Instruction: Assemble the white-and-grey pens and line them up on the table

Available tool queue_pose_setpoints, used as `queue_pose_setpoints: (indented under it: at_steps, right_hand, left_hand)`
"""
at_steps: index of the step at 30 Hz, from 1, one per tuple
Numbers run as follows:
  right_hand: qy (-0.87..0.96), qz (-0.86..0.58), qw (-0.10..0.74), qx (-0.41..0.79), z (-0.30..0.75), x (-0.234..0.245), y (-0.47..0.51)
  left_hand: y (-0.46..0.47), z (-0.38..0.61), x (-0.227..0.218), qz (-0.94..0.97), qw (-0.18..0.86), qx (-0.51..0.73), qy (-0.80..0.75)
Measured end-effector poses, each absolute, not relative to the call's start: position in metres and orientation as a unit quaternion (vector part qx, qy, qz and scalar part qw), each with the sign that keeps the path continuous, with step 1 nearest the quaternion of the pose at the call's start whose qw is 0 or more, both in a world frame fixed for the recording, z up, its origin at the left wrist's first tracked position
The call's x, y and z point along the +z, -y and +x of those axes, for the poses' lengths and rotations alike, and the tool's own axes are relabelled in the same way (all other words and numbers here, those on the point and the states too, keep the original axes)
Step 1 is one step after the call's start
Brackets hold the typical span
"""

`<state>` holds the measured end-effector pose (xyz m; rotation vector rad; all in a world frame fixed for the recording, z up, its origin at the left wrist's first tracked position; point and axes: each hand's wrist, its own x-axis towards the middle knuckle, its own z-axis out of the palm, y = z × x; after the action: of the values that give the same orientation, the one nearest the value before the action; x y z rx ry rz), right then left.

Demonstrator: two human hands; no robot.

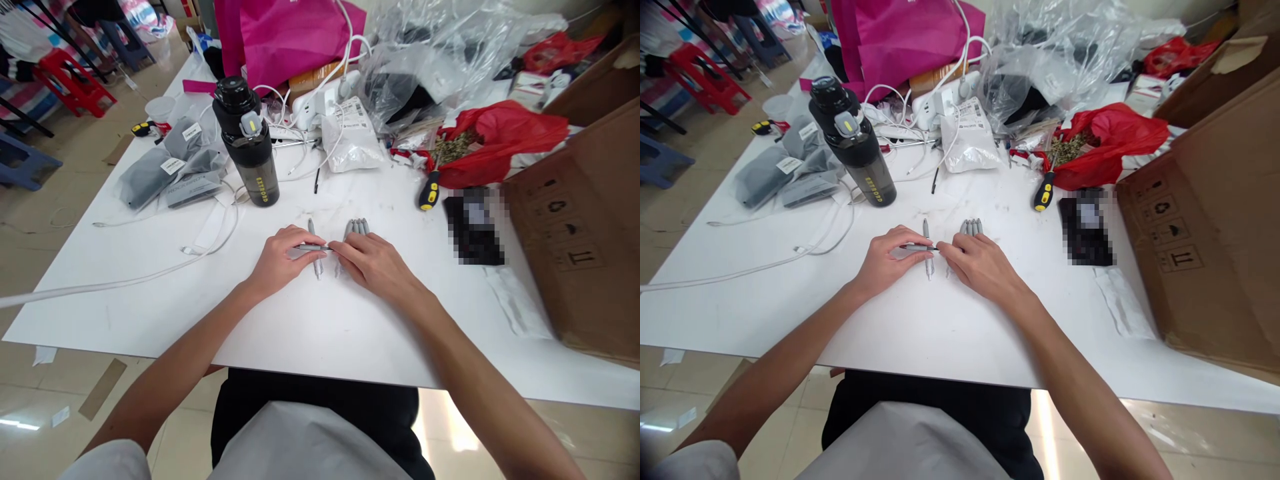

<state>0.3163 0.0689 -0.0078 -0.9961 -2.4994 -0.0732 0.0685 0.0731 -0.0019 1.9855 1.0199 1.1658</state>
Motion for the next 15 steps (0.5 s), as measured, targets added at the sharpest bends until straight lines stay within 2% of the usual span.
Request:
queue_pose_setpoints:
  at_steps: [15]
  right_hand:
    - [0.878,-0.393,0.27,-0.048,0.338,0.001,-0.081]
  left_hand:
    - [-0.081,0.056,0.012,0.697,0.303,0.469,-0.45]
